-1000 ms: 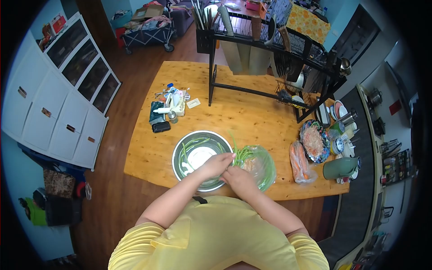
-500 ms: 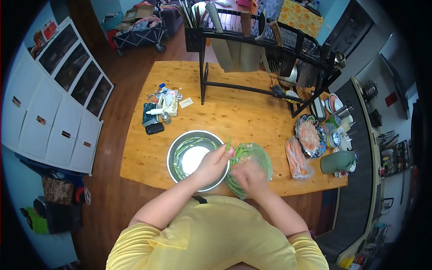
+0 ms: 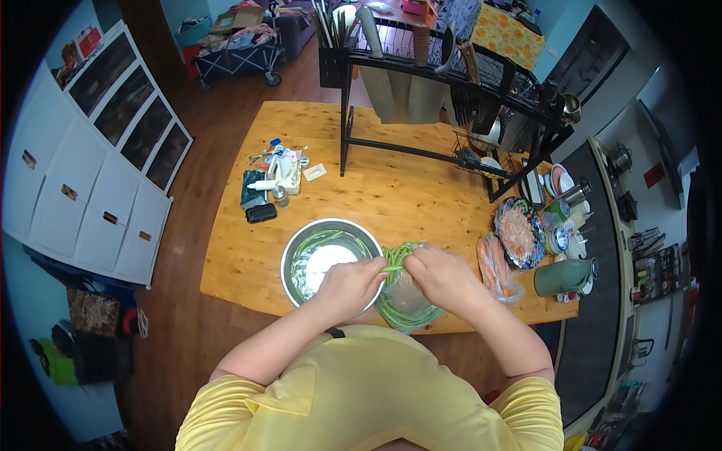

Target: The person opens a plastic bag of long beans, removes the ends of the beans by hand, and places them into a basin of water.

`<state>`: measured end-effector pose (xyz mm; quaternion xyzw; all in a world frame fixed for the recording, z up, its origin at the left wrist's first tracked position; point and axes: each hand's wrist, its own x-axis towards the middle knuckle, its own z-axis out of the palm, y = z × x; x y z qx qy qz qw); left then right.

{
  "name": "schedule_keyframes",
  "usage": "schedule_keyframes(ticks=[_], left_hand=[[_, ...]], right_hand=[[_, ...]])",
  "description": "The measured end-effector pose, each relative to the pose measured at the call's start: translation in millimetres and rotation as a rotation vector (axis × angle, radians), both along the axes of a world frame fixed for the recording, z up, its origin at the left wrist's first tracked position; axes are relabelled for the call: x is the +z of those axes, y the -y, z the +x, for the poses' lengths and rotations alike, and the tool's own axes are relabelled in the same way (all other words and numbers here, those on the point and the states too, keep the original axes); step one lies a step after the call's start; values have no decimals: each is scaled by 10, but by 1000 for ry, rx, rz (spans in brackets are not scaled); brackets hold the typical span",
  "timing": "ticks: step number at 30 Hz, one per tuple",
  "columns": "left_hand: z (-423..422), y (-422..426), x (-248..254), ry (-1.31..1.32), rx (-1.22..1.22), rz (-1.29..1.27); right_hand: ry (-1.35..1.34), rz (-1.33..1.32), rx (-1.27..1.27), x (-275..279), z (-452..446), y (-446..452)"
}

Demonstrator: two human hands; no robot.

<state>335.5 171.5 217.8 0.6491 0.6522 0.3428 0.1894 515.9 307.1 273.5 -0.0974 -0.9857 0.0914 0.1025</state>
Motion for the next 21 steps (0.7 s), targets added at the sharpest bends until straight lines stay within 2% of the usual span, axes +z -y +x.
schedule_keyframes(ticks=[2,5,8,10,11,13,16,20,21], left_hand=[[1,19,-76,19,-3,10],[-7,52,-182,76,29,7],[-111,87,-279,104,101,-111],[-255,109,-353,126,166,-242],[-343,95,-453,217,218,-270],[-558,22,-818,399,329,-318],[-874,-60,-1563,193,454,-222],[-925,-31,-1605,-277,570,-713],[-936,-65,-1498,-253,516,-808]], right_hand=[[-35,-82,0,-193,-17,-18],[-324,-597,-198,-457,-115,72],[-500,-1822,-375,-468,-94,-63],[-624,-1876,-373,-551,-47,-122],[-686,-1903,-372,-618,-19,-152],[-604,-1849,-471,-857,88,-211],[-462,-1733,-680,-1171,201,-282],[-448,-1728,-866,-1473,346,-436],[-434,-1722,-908,-1570,385,-484]])
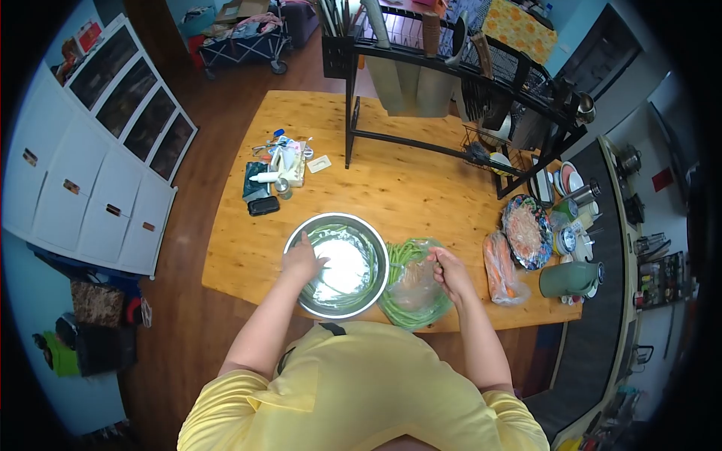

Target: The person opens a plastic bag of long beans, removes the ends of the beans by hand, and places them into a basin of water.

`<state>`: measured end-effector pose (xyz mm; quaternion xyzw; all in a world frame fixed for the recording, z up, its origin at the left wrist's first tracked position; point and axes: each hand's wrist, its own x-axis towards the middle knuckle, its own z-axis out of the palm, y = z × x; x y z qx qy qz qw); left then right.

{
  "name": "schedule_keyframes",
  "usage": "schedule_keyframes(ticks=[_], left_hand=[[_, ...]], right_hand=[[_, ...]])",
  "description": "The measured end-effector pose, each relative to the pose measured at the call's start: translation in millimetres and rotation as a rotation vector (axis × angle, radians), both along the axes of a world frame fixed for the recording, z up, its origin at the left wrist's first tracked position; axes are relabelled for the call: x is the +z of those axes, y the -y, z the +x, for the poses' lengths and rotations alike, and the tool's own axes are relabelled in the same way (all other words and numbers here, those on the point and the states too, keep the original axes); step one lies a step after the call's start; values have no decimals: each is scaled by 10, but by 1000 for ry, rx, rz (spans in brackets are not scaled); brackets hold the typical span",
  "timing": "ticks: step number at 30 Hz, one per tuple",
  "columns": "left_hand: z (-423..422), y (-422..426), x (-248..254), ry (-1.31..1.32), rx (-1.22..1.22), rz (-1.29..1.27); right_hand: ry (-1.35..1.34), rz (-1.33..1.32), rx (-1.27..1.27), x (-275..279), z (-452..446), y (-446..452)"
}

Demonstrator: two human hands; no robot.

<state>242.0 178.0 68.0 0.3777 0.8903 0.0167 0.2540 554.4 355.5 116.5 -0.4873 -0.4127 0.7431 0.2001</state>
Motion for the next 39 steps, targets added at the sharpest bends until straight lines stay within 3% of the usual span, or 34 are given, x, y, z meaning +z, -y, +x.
schedule_keyframes(ticks=[2,3,6,9,12,17,20,23,27,30,36,39], left_hand=[[-29,-55,206,117,-46,-173],[8,-48,270,89,-79,-138],[131,27,67,-11,-141,240],[372,-46,128,138,-132,332],[613,-119,227,310,-121,362],[835,-195,181,419,-273,510],[905,-270,177,475,-271,526],[974,-388,151,392,-343,759],[1247,-624,779,533,-282,989],[1396,-683,1240,628,-371,885],[1530,-620,1643,352,-595,1190],[1500,-545,1758,217,-711,1154]], right_hand=[[93,92,87,-341,147,-195],[138,137,130,-565,195,-288],[381,593,264,-1341,153,-552],[794,585,584,-1524,-134,-551],[1036,596,596,-1391,-383,-444],[957,662,505,-1571,-383,-421],[830,760,389,-1401,-330,-378],[651,821,285,-568,-366,-228],[373,926,219,546,-170,56],[181,1115,222,1075,-35,218],[433,1660,437,1710,231,328],[552,1653,544,1743,276,441]])
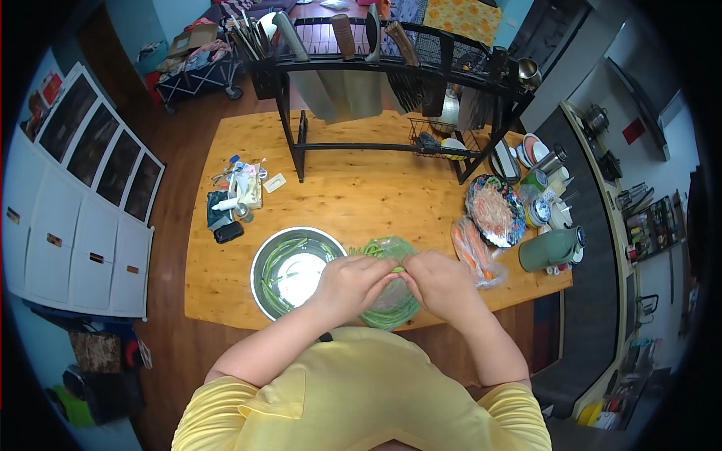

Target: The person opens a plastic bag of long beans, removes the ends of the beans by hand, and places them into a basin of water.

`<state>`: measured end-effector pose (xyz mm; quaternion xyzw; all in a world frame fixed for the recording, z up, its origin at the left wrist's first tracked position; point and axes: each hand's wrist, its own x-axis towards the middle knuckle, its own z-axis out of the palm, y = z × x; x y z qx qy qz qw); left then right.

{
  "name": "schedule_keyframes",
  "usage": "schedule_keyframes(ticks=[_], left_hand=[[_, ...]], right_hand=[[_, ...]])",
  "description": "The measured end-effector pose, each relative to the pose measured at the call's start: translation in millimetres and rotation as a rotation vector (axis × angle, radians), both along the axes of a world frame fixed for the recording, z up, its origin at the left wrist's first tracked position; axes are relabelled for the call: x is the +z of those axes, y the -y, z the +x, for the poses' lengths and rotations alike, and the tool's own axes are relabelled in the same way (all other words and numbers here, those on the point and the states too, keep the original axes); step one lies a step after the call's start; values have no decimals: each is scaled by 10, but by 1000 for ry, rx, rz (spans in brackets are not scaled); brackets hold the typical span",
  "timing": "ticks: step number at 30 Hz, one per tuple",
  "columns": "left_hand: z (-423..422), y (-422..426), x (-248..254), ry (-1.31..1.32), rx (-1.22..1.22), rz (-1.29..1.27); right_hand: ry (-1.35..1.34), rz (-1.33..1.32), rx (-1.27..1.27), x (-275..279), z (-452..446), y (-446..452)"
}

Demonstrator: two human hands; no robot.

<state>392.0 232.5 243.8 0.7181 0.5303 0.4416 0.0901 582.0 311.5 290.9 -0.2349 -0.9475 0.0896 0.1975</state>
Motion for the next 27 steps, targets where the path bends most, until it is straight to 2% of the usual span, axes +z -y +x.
schedule_keyframes(ticks=[3,9,18,24,27], left_hand=[[-40,38,13,-92,-37,-14],[-120,135,-87,-64,-90,30],[-262,287,-117,41,-94,85],[-324,359,-160,103,-87,99],[-336,370,-205,155,-92,88]], right_hand=[[73,-33,23,-49,-6,39],[-66,-104,89,-201,-108,106],[-256,-655,68,-300,-278,303],[-429,-897,87,-516,-387,396],[-629,-1503,66,-580,-410,467]])
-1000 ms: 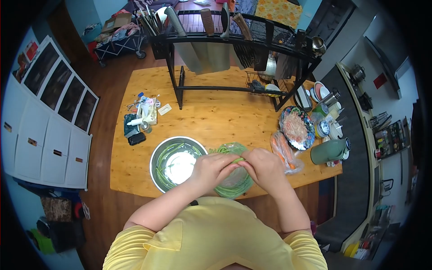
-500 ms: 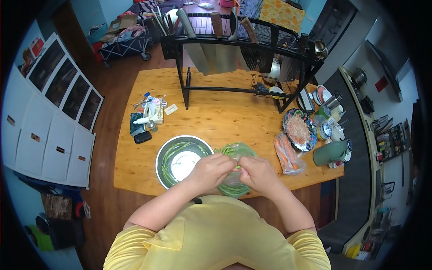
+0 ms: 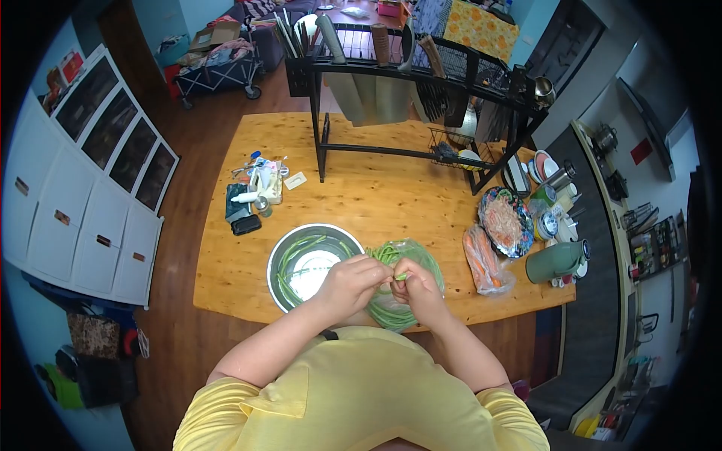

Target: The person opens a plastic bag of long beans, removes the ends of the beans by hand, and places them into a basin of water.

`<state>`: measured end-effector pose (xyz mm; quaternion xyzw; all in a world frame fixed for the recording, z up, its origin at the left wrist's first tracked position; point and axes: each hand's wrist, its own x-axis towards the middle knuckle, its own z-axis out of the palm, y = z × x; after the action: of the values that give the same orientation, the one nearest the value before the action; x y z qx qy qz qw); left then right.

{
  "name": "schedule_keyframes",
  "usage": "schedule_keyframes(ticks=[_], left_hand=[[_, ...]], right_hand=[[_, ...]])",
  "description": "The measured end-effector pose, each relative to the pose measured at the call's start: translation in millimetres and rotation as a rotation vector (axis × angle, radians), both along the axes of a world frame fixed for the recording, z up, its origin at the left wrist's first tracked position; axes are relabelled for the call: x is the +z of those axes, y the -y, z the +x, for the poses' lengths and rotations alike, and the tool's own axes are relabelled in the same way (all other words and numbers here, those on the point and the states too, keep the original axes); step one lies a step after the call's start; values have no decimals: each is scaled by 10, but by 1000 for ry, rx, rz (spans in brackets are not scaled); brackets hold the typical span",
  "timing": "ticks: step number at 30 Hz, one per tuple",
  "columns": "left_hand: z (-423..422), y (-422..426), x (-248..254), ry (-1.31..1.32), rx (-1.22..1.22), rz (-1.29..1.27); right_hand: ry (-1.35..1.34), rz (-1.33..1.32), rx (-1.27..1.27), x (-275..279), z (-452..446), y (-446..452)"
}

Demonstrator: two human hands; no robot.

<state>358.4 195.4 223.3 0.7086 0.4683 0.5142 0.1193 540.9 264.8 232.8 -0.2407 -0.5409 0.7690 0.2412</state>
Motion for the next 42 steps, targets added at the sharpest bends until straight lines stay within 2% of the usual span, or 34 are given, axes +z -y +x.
schedule_keyframes(ticks=[3,9,12,15,18,21,23,26,30,31,34,36,38,42], left_hand=[[9,33,-8,92,28,-78],[-109,159,221,460,57,-289],[-208,198,274,648,40,-277],[-266,253,368,759,24,-245],[-295,312,493,768,50,-207],[-347,388,603,789,83,-156],[-424,434,610,801,111,-131],[-545,471,609,756,350,-195],[-564,460,683,-617,1216,-66],[-540,497,569,-580,1096,-149],[-296,448,399,-311,501,-353],[-163,365,70,-358,329,-347],[-184,322,-227,-334,294,-376],[-343,313,-409,-152,179,-553]], right_hand=[[-268,-343,30,-35,-15,-32],[-168,-363,-114,-17,118,-149],[-52,-529,-125,83,156,-186],[-42,-457,-99,-281,245,-306],[397,441,-61,-655,186,-310],[735,902,101,-626,140,-238],[643,1032,2,-965,153,-286],[621,1116,-91,-1145,169,-332],[627,1284,-64,-873,55,-231],[584,1295,-71,-818,-9,-185],[486,1290,-50,-664,-232,-56],[471,1237,11,-544,-349,-7],[488,1176,10,-476,-400,43],[556,1189,7,-542,-307,16]])
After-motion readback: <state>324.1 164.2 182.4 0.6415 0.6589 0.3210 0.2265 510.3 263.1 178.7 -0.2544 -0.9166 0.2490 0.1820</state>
